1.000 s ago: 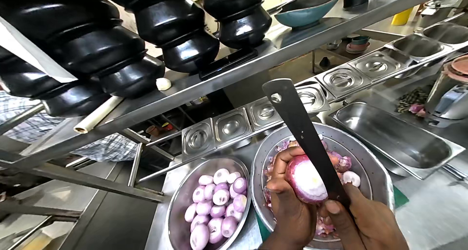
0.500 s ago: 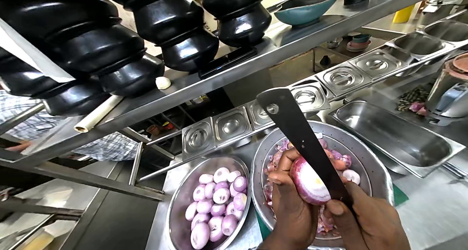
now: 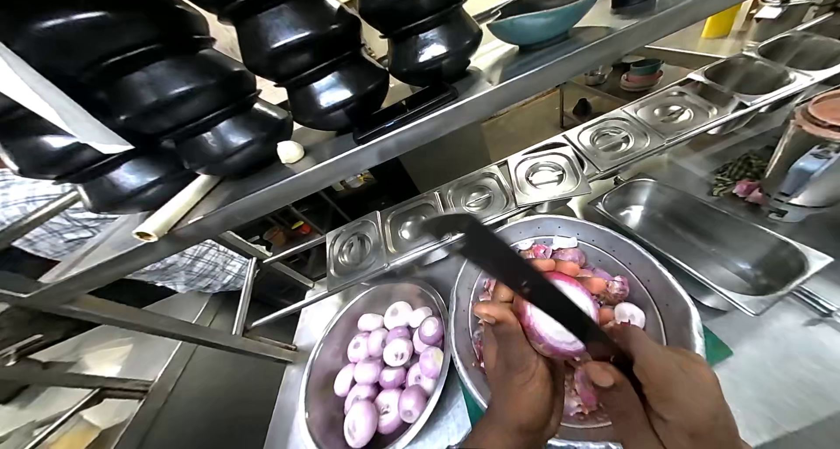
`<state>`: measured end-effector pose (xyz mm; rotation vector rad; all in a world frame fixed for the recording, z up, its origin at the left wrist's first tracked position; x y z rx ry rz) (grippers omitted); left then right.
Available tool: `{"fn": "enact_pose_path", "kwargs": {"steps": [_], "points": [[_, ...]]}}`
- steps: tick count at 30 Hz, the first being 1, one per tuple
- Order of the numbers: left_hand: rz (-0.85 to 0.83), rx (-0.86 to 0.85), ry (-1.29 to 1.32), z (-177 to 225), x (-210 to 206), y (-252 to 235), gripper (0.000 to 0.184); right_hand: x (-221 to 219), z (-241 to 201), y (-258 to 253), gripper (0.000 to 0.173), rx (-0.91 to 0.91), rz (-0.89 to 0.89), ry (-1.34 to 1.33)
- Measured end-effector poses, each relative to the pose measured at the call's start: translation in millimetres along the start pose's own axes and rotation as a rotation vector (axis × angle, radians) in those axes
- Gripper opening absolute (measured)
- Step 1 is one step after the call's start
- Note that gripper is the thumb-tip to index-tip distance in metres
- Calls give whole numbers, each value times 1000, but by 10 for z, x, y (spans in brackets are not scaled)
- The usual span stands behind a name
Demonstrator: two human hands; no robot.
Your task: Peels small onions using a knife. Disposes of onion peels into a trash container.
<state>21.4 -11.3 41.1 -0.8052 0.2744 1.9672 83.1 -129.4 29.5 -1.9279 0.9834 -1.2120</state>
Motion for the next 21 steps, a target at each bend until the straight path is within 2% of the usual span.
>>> {"fn": "enact_pose_path", "kwargs": {"steps": [3, 6, 11, 14, 17, 19, 21], "points": [[56, 1, -49, 20, 10, 2, 79, 23, 38, -10, 61, -12, 21, 16], [35, -4, -28, 26, -9, 3, 77, 13, 51, -18, 64, 8, 26, 68], [27, -18, -52, -10, 8, 21, 77, -36, 20, -41, 52, 61, 15, 153], [6, 23, 1, -10, 13, 0, 78, -57, 16, -51, 53, 68, 1, 156], [-75, 144, 192, -23, 60, -21, 66, -86, -82, -36, 51, 128, -49, 209], [-91, 159, 275, -25, 108, -42, 51, -119, -156, -24, 49, 180, -86, 212], [-123, 163, 309, -25, 121, -61, 47, -137, -164, -20, 47, 200, -102, 196]]}}
Point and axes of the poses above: each hand's wrist, its own y-axis away from the middle knuckle, its own x-axis out of the back of the hand, z = x × y, the point moved 4 cm from there along -y, towards the middle knuckle, and after that the axes turned 11 degrees about x, right-handed, at the moved point
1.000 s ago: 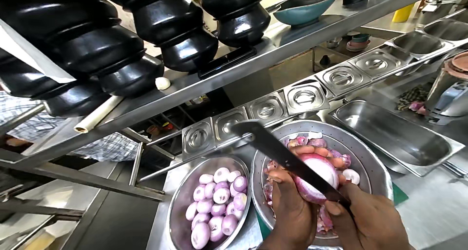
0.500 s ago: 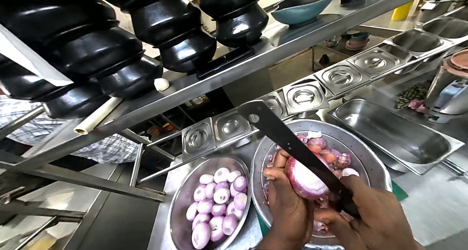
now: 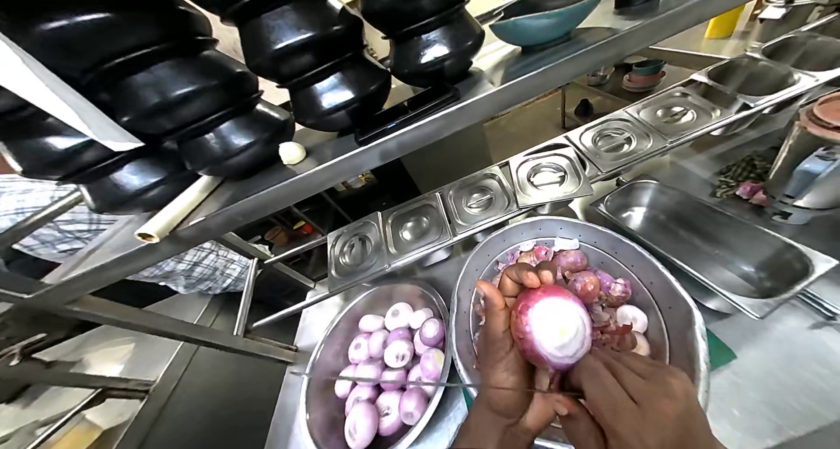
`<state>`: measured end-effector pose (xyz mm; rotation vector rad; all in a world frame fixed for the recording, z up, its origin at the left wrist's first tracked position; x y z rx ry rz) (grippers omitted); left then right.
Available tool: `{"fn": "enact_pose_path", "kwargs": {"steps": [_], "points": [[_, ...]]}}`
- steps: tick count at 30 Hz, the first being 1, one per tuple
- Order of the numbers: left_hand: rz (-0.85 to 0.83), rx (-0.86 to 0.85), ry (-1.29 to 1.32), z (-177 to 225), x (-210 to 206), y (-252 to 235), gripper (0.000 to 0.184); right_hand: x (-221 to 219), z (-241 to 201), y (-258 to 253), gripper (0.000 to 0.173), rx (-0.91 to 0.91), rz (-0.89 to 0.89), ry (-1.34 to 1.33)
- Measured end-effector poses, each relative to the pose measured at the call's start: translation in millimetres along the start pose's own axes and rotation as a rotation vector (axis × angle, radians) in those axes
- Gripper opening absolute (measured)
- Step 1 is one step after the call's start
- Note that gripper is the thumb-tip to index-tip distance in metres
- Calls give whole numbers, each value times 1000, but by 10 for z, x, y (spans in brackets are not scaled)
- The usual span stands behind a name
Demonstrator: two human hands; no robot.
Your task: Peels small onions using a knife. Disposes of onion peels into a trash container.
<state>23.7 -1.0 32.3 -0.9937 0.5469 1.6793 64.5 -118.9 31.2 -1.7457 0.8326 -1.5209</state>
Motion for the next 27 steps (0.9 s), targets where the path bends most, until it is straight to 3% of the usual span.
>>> {"fn": "enact_pose_path", "kwargs": {"steps": [3, 7, 13, 21, 27], "points": [[-57, 23, -46, -7, -15, 8, 55, -4, 77, -3, 51, -52, 9, -36], [54, -32, -109, -35, 15, -13, 54, -13, 77, -20, 52, -71, -4, -30], [114, -185, -246, -31, 139, -135, 52, -46, -13, -33, 47, -13, -50, -4], [66, -436, -404, -46, 249, -227, 61, -52, -97, -30, 47, 10, -75, -97], [156, -296, -182, -109, 343, -195, 74, -45, -161, 25, 45, -2, -111, -254]]}}
Point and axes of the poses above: each hand's wrist, its own y-axis away from the middle knuckle, its own x-axis out of the back of the hand, z = x × y, the point moved 4 cm from there along -y, towards the middle knuckle, and after that the axes turned 11 degrees about x, right-handed, at the moved point
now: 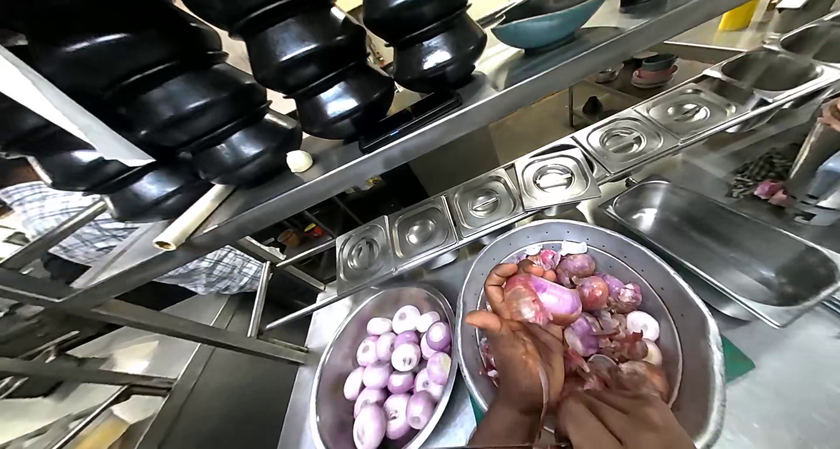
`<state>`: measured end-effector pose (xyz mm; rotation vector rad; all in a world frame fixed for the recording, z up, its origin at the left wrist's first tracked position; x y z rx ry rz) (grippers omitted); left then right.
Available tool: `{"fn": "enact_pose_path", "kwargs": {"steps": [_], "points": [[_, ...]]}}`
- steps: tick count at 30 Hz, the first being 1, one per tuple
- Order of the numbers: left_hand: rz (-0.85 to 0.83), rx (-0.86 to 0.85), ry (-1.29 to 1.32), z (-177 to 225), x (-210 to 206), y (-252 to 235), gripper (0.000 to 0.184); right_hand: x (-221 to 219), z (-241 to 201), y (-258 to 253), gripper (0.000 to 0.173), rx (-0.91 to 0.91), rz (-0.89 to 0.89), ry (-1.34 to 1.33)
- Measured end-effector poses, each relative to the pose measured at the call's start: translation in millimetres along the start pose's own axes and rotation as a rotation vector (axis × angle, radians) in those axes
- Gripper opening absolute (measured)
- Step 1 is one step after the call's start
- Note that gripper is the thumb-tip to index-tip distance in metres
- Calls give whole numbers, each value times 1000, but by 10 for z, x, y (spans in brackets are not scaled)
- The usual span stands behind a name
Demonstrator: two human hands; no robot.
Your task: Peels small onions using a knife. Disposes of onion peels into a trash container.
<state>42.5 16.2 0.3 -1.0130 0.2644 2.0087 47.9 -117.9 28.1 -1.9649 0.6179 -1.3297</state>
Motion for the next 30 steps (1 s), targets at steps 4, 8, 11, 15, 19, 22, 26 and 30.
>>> {"fn": "enact_pose_path", "kwargs": {"steps": [4, 8, 11, 15, 19, 22, 26, 30], "points": [[25, 114, -33, 65, 26, 2, 78, 137, 244, 131, 55, -206, -32, -27], [-17, 180, -4, 104, 31, 10, 65, 318, 662, 306, 68, -436, -117, 39], [-10, 101, -25, 51, 45, 9, 57, 362, 777, 345, 73, -483, -71, 34], [62, -289, -515, 77, 0, 70, 59, 260, 713, 280, 60, -491, 39, -270], [42, -627, -655, 199, -164, 177, 48, 160, 596, 177, 55, -501, 59, -454], [38, -802, -714, 261, -227, 223, 48, 144, 525, 142, 54, -483, 56, -491], [29, -867, -691, 310, -252, 242, 50, 159, 461, 108, 53, -454, 55, -496], [41, -889, -702, 332, -295, 271, 46, 147, 465, 105, 51, -437, 72, -527]]}}
Point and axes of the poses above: each hand's wrist, its own y-axis away from the middle knuckle, its own x-axis out of the back of the hand, z = x × y, the point moved 4 cm from there along -y, towards the middle knuckle, and after that the axes turned 11 degrees about x, right-handed, at the moved point
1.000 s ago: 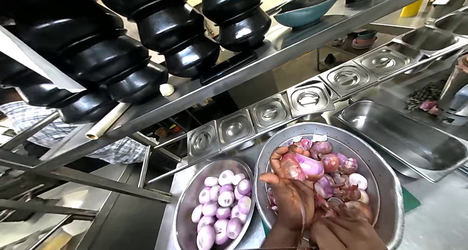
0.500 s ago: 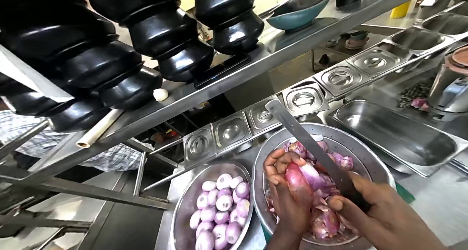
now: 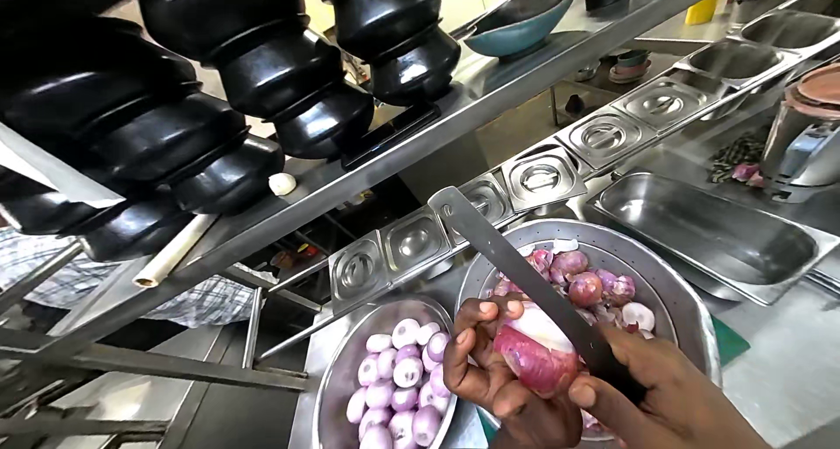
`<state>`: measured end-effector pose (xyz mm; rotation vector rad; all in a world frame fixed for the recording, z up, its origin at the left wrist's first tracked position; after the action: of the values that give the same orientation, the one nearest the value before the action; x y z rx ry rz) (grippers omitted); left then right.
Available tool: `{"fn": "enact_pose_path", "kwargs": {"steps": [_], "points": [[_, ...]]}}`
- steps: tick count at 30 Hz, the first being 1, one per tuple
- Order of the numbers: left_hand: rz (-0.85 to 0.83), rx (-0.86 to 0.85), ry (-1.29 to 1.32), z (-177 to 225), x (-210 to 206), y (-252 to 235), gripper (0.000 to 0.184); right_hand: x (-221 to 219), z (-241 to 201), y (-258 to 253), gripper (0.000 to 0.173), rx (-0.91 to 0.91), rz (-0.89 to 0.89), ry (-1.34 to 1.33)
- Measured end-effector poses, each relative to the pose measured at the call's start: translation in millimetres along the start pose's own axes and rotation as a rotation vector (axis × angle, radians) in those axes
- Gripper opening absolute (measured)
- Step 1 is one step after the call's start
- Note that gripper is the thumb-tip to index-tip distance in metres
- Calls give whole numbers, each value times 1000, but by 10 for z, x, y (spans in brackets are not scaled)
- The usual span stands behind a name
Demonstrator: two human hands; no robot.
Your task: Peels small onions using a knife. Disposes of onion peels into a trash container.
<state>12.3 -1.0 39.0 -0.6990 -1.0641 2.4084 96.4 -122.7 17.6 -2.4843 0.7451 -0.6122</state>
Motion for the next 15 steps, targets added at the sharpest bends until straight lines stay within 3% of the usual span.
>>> {"fn": "enact_pose_path", "kwargs": {"steps": [6, 15], "points": [[-1, 2, 36, -2, 8, -2, 46, -35, -21, -2, 52, 57, -13, 37], [0, 50, 23, -40, 18, 60, 44, -50, -184, -10, 55, 174, 41, 360]]}}
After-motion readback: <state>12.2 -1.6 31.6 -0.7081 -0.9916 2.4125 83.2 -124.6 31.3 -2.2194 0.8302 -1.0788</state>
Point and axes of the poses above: each hand's wrist, its own y-axis away from the middle knuckle, its own x-axis out of the back of the hand, z = x × y, the point moved 4 cm from there along -y, towards the middle knuckle, and after that the axes turned 11 degrees about x, right-handed, at the moved point
